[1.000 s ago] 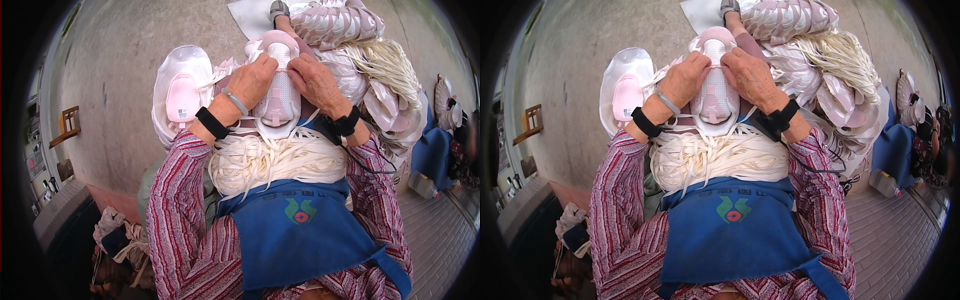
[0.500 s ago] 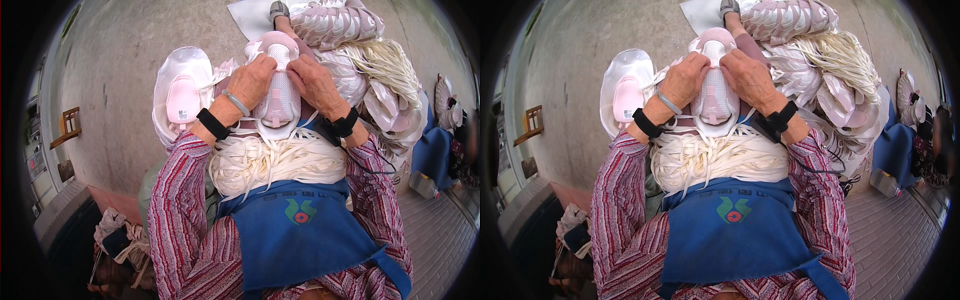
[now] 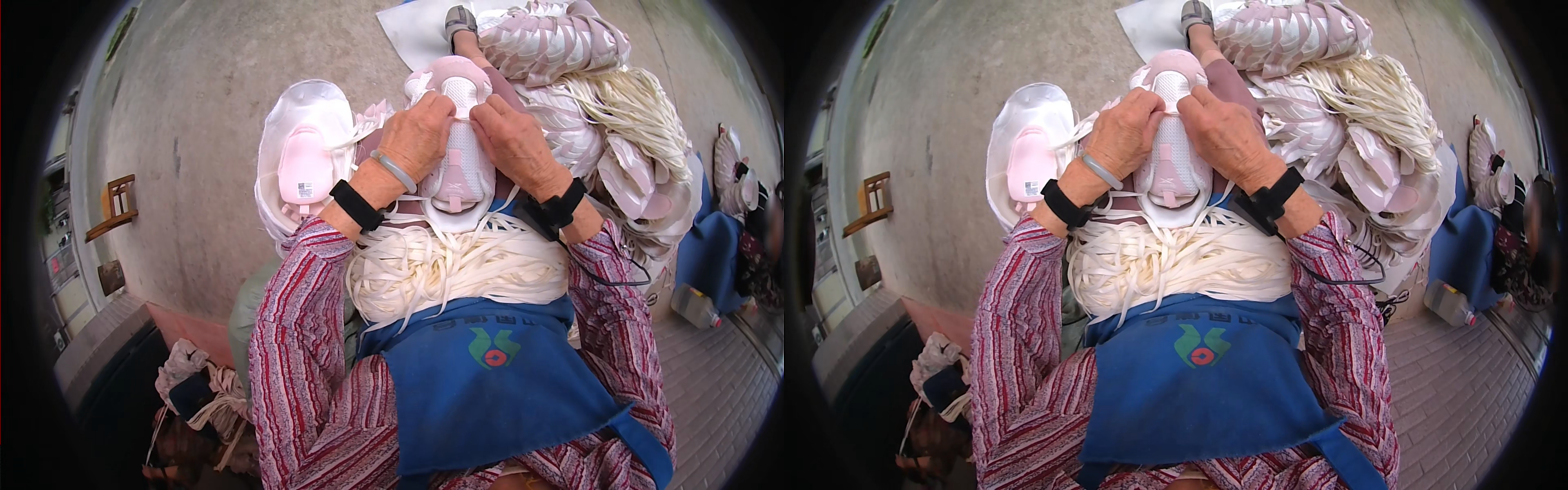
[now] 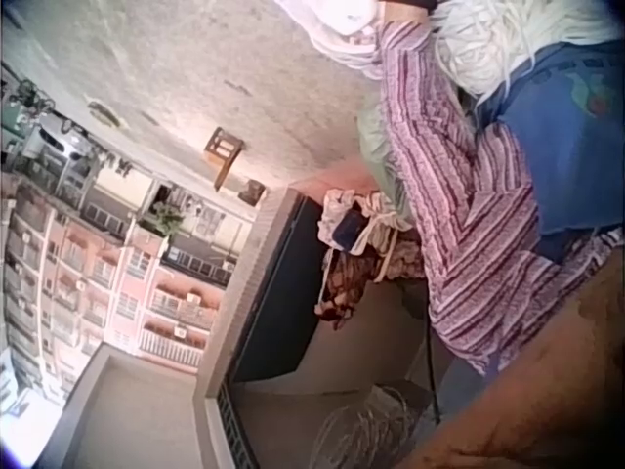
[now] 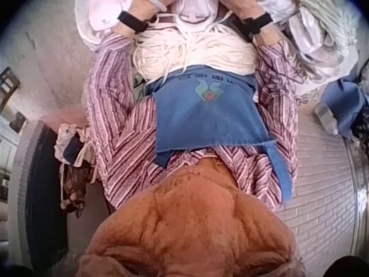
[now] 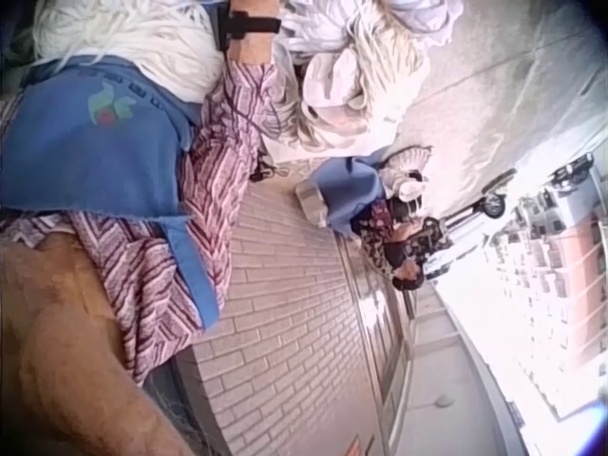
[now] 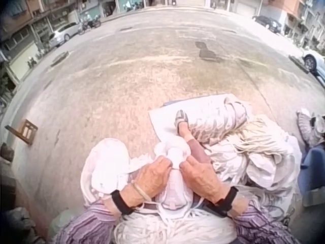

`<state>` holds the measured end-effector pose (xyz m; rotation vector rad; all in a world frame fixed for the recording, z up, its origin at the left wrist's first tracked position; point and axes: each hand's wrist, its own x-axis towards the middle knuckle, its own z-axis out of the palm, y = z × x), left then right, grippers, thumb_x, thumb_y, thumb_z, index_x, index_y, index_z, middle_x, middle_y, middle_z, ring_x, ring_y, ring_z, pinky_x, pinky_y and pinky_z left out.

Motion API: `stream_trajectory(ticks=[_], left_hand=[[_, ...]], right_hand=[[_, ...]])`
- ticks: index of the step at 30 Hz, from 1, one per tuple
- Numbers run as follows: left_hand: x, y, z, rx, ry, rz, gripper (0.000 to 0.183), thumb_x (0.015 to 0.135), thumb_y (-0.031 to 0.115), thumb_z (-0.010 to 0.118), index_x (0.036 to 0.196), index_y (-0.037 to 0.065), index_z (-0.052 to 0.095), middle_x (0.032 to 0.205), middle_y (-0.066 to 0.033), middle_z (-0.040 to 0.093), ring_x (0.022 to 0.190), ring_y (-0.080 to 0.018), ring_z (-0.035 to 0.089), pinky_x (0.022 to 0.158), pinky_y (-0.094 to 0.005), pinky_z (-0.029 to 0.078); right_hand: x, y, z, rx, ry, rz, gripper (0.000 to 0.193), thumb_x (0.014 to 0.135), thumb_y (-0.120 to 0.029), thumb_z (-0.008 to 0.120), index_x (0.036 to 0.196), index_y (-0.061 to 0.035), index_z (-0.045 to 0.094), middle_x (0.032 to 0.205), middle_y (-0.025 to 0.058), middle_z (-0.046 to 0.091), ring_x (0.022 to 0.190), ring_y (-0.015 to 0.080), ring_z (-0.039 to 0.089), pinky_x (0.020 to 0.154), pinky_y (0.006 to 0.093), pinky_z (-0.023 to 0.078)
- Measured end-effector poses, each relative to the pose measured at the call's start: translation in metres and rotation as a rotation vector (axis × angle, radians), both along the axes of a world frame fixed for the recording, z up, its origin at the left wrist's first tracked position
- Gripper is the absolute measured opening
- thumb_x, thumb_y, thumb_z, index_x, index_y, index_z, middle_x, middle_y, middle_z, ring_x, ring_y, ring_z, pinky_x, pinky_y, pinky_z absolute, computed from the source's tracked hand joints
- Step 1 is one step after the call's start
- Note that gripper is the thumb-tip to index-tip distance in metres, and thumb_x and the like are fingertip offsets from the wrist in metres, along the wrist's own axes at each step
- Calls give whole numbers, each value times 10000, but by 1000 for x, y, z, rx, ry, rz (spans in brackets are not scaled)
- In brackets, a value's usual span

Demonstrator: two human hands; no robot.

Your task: The person is lacing a pink shoe while sitting with a large pile of shoelaces in their lap.

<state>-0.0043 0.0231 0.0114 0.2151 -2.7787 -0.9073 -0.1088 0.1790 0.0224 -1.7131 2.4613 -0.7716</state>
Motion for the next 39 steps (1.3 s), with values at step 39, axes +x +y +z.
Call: stream_trajectory(ticks=[39], left_hand=[[12, -4, 5, 236, -98, 161, 198, 805, 168, 680, 942, 39, 620, 890, -129, 629, 768, -282, 627, 698, -364, 502]], right_hand=[[16, -17, -8, -191, -192, -124, 218, 773, 8, 600, 985, -38, 593, 854, 133, 585, 835, 328, 591, 727, 406, 477]])
